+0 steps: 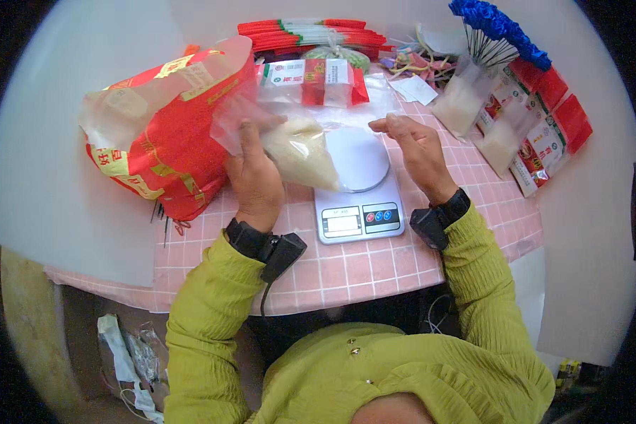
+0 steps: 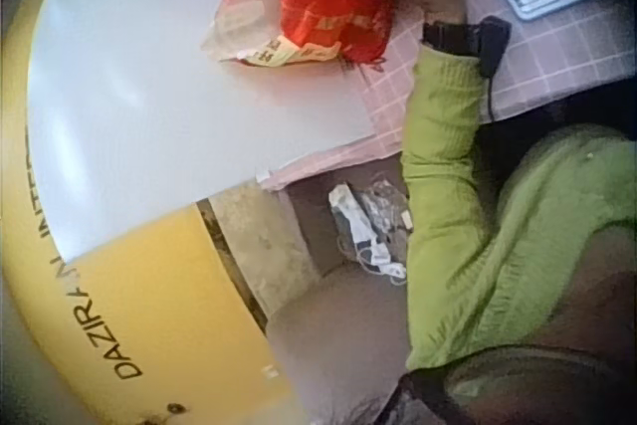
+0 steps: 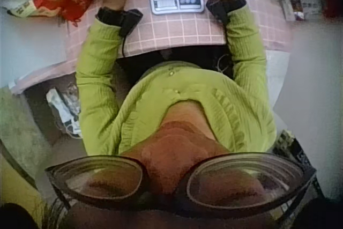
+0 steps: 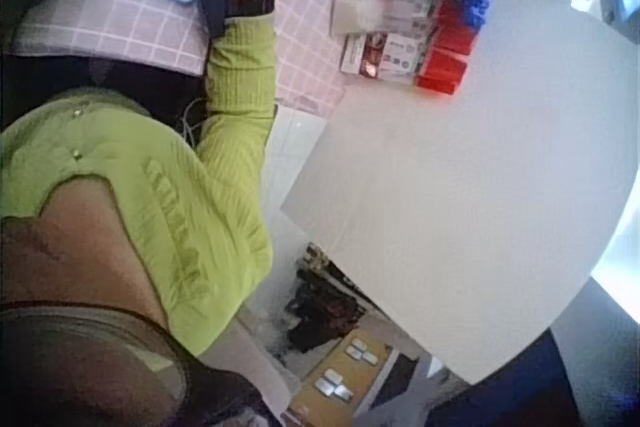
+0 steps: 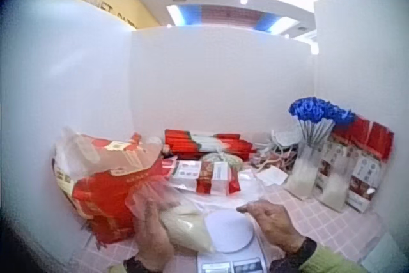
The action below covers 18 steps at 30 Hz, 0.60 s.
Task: The person is weighing white food powder using a digital scale and pouring it into a plastic bag with a paper cup.
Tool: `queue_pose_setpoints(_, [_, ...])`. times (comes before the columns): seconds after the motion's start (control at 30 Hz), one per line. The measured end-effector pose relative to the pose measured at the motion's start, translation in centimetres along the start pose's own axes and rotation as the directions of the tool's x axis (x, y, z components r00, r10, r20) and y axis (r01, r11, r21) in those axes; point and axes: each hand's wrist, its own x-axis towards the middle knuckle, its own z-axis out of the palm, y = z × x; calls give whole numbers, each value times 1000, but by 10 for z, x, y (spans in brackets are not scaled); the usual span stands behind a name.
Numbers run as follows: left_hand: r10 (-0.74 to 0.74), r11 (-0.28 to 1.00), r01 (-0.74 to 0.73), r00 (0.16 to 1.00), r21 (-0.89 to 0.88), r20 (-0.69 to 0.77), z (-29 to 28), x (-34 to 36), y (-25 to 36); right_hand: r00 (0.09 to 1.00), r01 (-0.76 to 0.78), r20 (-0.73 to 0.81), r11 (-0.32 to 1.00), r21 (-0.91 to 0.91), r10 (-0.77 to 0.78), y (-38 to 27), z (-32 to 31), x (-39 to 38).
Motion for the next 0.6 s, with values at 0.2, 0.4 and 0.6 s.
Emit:
queue_pose_setpoints(0.2, [197,960,-203,979,192,51,2,-5,-2,978,208,14,955,-213,-210,-3,1,-3])
queue_pose_setpoints(0.4, [140,977,-145,989,-155,-44,11,-9,-6,942,327,13,911,-252,-334,-8,1,-4])
queue_pose_setpoints(0.6, [158,974,-162,987,-155,-37,9,-7,-5,933,346,8,890,-297,-360,-12,0,-7])
